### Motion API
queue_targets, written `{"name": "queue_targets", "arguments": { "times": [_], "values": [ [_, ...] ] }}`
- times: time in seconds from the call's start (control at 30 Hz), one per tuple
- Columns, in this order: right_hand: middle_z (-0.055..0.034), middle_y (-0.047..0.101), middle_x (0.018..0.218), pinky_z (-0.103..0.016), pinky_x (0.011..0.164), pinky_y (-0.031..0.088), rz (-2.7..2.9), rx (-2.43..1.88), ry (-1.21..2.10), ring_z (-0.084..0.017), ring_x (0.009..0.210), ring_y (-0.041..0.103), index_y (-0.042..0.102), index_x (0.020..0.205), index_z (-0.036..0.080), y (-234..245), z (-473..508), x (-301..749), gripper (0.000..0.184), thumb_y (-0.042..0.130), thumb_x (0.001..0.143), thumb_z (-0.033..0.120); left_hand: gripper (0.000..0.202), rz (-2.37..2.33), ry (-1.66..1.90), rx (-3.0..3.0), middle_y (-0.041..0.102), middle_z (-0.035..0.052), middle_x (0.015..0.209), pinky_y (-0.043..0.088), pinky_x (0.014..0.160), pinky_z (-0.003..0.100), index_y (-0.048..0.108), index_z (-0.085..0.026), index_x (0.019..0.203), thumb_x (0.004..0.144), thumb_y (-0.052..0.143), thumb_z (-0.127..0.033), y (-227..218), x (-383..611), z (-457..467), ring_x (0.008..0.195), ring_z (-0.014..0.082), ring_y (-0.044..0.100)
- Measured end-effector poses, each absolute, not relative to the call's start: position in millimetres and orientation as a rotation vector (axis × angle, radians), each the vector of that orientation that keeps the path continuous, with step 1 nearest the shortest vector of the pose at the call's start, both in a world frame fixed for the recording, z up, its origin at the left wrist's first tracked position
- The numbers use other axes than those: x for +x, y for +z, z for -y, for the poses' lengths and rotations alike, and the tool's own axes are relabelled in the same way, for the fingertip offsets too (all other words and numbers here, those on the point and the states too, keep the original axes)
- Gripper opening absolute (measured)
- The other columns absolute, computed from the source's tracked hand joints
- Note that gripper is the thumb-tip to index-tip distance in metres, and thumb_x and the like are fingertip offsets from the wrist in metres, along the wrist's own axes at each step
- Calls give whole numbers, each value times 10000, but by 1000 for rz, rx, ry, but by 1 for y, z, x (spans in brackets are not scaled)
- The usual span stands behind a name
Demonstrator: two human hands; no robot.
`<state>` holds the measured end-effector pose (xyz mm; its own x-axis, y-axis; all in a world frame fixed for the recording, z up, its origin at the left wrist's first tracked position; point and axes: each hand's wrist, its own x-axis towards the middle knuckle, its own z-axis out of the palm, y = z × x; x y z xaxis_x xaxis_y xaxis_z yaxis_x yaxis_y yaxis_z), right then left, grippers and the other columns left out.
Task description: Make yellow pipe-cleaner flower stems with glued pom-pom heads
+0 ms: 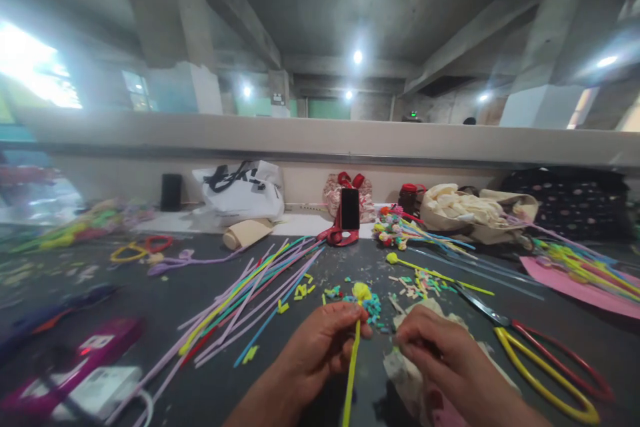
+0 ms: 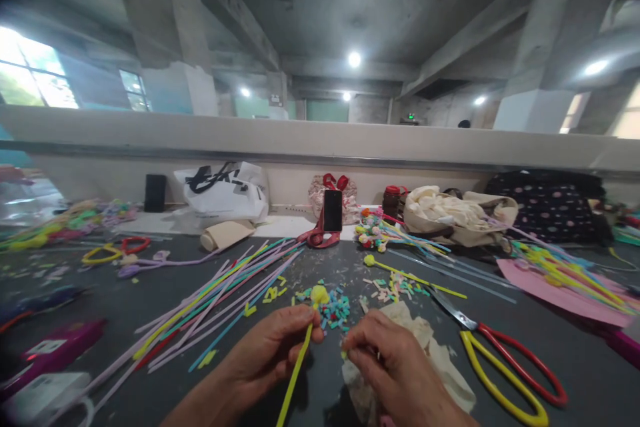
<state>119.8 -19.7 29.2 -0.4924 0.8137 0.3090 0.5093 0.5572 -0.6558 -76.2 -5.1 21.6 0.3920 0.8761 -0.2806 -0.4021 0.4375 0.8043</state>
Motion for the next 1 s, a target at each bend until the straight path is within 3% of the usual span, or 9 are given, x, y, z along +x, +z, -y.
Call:
{"name": "queue_targets", "arguments": {
  "times": [0.23,0.4,0.6,0.83,1.0],
  "values": [
    [61,422,516,-191,423,328,1743,-1159,1061,-91,442,422,503,660,172,26,14,130,133,519,736,280,225,-738,917,741,541,-28,532,171,332,117,589,-106,718,638,642,-310,21,-33,2,346,-4,353],
    [33,478,564,-198,484,373,1810,-1165,976,-109,519,452,540,654,166,12,9,138,204,505,757,338,209,-769,914,830,434,-64,400,172,317,139,543,-124,584,603,639,-308,11,-16,2,313,17,326],
    [22,530,571,-209,495,412,1843,-1229,946,-132,517,500,552,658,193,-2,5,141,270,478,785,419,176,-841,990,821,517,-22,444,194,312,155,555,-119,553,573,653,-264,2,-16,1,308,27,366],
    [18,569,565,-197,471,420,1760,-1252,971,-131,508,520,594,667,182,7,13,131,230,530,747,388,240,-829,992,904,462,-56,384,199,318,154,546,-129,566,601,652,-341,2,-16,6,293,27,349],
    [33,521,531,-191,452,393,1629,-1187,1054,-100,471,481,561,622,155,20,14,129,195,553,731,316,334,-823,927,1022,469,-49,381,224,322,149,536,-136,589,656,603,-457,4,-15,7,295,33,353]
  ]
}}
